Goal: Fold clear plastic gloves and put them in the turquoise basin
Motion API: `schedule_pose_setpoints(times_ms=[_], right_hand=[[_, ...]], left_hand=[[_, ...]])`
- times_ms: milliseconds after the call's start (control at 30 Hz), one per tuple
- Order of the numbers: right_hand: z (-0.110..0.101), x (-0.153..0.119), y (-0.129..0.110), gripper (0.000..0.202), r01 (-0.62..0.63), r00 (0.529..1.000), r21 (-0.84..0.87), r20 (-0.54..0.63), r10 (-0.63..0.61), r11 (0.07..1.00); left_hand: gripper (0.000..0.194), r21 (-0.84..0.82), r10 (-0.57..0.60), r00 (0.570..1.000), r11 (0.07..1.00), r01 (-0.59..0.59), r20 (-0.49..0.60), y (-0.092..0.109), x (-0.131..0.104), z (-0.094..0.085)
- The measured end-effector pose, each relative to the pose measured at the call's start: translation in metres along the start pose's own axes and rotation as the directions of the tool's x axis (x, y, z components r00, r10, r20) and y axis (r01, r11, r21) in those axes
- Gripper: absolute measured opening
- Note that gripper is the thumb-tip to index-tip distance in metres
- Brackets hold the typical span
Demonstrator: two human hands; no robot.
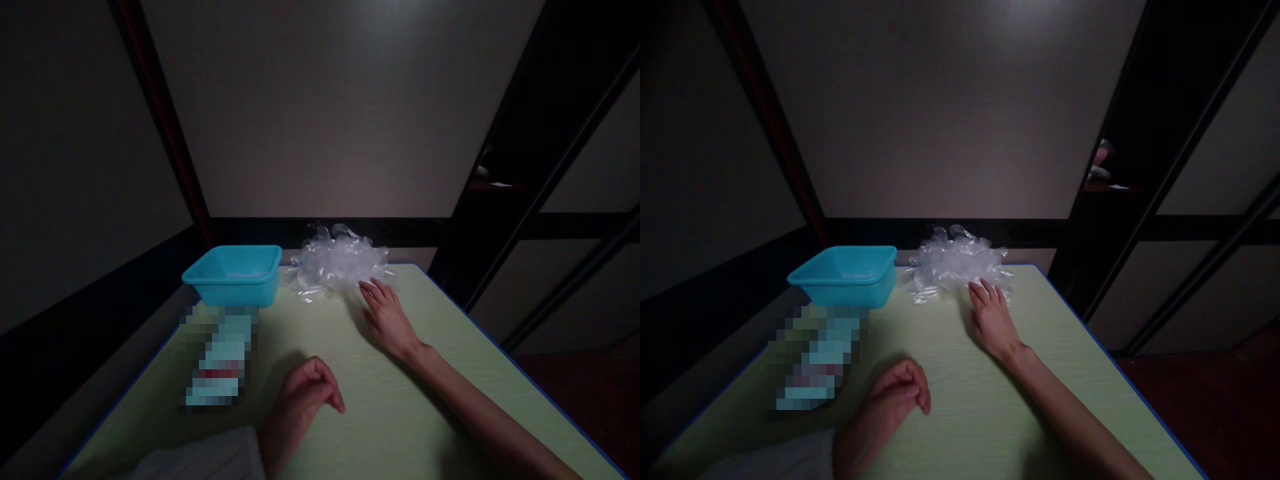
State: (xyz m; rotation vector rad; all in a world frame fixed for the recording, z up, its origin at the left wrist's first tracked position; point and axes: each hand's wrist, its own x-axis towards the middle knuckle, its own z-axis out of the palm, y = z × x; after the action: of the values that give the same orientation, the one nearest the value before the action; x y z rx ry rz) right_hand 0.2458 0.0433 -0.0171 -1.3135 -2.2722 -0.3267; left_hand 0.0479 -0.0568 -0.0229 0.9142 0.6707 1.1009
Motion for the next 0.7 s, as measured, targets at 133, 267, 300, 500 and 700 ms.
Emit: schedule_pose_setpoints(times_ms=[133, 267, 300, 500, 700], right_hand=[[-0.017, -0.006, -0.014, 0.044, 0.158, 0.987, 0.123, 0.018, -0.161, 0.98], [-0.038, -0.015, -0.032, 0.034, 0.292, 0.938, 0.263, 0.107, -0.328, 0.92], [-0.042, -0.017, -0.036, 0.031, 0.329, 0.919, 0.285, 0.123, -0.375, 0.9], [-0.045, -0.032, -0.047, 0.027, 0.511, 0.807, 0.359, 0.113, -0.58, 0.781], [-0.039, -0.04, -0.043, 0.03, 0.584, 0.791, 0.284, 0.011, -0.612, 0.76]], left_hand=[[0.02, -0.015, 0.01, 0.992, 1.0, -0.013, -0.127, 0.0, 0.008, -0.007], [0.047, -0.086, 0.044, 0.958, 0.994, -0.071, -0.283, 0.001, 0.018, -0.018], [0.047, -0.077, 0.063, 0.948, 0.993, -0.091, -0.311, 0.002, 0.02, -0.021], [0.05, 0.023, 0.11, 0.901, 0.994, -0.111, -0.42, 0.007, 0.024, -0.031], [0.057, 0.281, 0.201, 0.889, 0.956, -0.086, -0.412, 0.017, 0.018, -0.028]])
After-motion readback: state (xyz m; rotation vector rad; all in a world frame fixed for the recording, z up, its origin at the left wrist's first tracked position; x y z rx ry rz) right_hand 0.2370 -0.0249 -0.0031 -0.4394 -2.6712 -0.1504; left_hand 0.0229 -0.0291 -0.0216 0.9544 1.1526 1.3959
